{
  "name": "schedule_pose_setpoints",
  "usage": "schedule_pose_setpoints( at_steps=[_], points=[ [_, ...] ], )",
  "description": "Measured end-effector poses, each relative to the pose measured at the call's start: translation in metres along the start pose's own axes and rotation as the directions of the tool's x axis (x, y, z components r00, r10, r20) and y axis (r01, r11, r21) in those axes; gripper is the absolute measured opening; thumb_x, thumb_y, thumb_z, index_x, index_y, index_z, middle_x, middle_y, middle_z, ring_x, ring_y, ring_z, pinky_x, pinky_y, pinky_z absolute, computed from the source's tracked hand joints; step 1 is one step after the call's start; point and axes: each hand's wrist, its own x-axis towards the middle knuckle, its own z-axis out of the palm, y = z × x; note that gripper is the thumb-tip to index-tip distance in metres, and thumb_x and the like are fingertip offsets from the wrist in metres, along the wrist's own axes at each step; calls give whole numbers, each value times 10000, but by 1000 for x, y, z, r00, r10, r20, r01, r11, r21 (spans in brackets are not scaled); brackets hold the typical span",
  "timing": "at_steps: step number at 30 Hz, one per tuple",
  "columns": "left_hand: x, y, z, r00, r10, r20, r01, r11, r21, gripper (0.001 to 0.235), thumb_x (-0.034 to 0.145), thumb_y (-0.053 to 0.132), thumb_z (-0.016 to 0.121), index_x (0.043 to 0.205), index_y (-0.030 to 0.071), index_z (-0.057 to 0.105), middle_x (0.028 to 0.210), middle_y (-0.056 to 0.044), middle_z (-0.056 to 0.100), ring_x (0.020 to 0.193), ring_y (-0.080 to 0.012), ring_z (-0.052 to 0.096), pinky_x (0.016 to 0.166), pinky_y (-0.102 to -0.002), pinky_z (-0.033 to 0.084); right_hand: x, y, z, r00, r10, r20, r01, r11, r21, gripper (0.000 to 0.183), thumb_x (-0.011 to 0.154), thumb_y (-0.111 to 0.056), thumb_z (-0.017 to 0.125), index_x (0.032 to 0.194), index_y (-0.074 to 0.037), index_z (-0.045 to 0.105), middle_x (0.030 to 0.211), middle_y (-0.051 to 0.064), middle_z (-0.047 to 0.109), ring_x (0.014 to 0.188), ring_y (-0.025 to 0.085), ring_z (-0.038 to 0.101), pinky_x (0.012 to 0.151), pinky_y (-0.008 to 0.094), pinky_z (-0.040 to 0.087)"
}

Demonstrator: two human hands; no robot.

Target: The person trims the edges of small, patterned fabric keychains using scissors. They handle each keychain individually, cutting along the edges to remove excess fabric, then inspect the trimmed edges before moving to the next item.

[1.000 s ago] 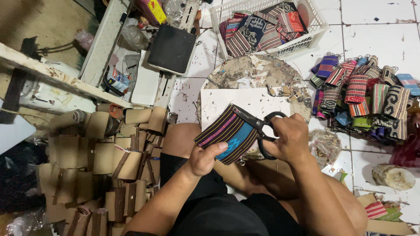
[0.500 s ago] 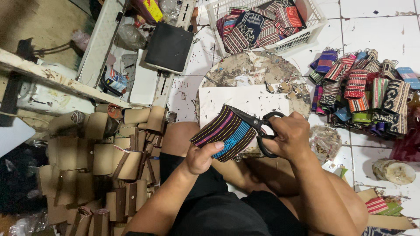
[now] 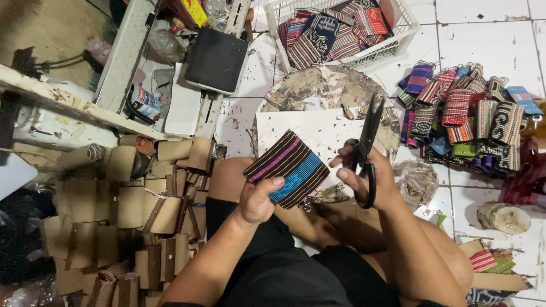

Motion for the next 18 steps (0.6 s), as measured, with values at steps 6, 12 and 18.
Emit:
schedule_pose_setpoints(
  at_steps=[6,12,18],
  points=[
    [6,30,30,996,-72,-46,82,958,273,565,938,164,721,1450,13,534,1216,-145,715,1064,-183,638,976,-374,553,-11,-2,17,986,169,-5,-166,975,145,382,798,12,846,1103,96,631,816,174,744,703,177,704,671,329,600],
    [18,70,25,990,-76,117,-48,603,796,624,733,208,928,1288,40,696,878,-154,751,800,-209,717,715,-363,601,-22,19,5,978,175,112,-189,973,133,356,763,91,835,1080,75,673,830,138,711,746,173,701,687,327,597],
    [24,49,25,1000,25,-14,3,376,926,381,1013,331,640,673,169,698,524,-47,600,523,-197,593,535,-296,482,-28,15,22,978,182,104,-194,974,117,346,741,56,871,1038,69,695,773,154,713,661,177,697,523,319,623]
  ],
)
